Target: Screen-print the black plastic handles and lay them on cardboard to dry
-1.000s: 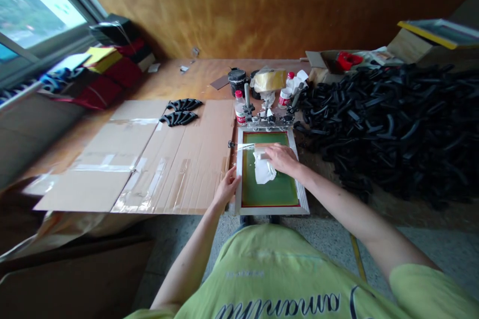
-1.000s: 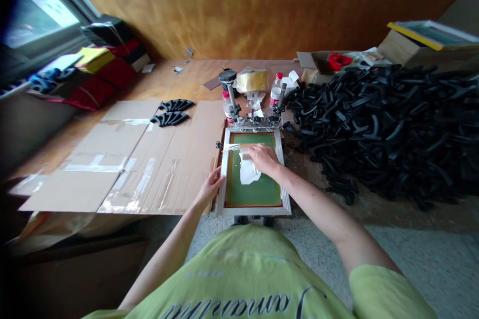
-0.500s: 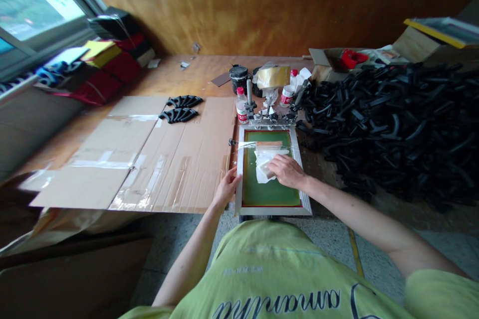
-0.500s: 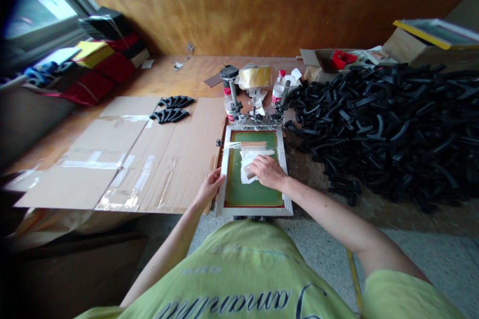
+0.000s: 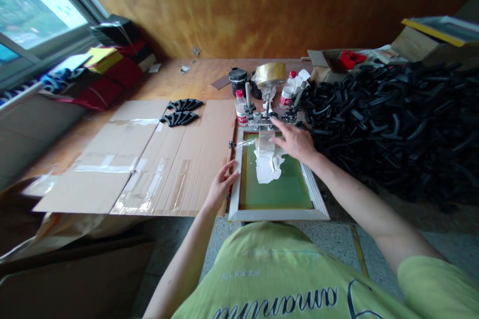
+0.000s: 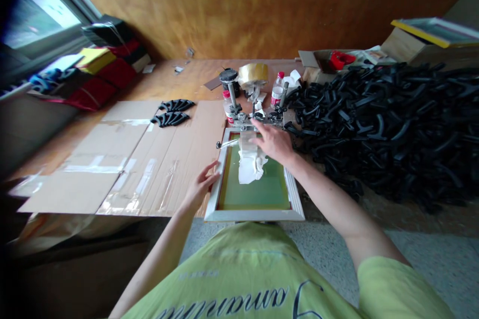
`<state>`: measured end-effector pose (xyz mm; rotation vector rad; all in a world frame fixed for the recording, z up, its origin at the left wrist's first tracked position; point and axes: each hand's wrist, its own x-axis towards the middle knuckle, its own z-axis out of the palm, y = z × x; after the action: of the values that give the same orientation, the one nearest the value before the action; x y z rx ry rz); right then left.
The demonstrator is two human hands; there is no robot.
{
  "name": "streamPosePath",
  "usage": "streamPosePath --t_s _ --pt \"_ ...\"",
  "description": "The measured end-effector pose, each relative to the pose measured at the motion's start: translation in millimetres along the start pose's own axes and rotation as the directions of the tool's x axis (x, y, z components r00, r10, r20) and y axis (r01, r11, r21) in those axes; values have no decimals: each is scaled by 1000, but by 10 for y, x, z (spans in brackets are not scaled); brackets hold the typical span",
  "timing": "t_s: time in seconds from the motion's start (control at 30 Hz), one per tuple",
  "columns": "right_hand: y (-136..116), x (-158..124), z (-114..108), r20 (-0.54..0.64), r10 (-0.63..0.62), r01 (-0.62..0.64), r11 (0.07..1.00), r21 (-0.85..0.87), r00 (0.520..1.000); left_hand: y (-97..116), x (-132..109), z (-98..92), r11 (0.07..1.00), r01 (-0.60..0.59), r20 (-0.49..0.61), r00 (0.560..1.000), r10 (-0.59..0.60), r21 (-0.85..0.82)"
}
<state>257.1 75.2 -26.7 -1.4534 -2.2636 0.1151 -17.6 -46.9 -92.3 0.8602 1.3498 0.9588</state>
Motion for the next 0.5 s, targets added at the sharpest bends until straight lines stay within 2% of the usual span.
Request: streamPosePath --t_s 0.07,0.13,0.2,0.23,0.33,0.4,0.43,0.47,0.5 --pt "310 6 -147 -165 180 -179 984 19 970 252 -19 35 997 -69 -30 997 67 -41" --pt "577 -138 -171 -203 292 -296 955 12 935 539 13 97 980 -188 -77 980 183 -66" --pt "681 -382 -26 -100 303 -305 952 -12 948 839 101 171 947 -303 -107 950 292 -103" --pt "659 -516 101 -19 269 -269 963 -16 963 984 161 204 930 -346 -115 936 332 -126" --pt "398 -848 537 183 104 -100 994 -32 978 1314 344 270 899 -411 -110 911 398 -153" --pt "192 -951 739 282 70 -44 994 -96 957 1363 403 295 881 -446 -138 893 428 -156" --pt "105 -970 792 319 94 -55 990 -128 943 1318 396 311 872 -462 -170 884 436 -162" --pt "27 -977 816 346 141 -94 984 -148 928 1223 361 336 873 -457 -198 884 424 -169" --pt "-47 -982 817 363 194 -148 977 -151 911 1085 297 372 896 -410 -192 906 378 -173"
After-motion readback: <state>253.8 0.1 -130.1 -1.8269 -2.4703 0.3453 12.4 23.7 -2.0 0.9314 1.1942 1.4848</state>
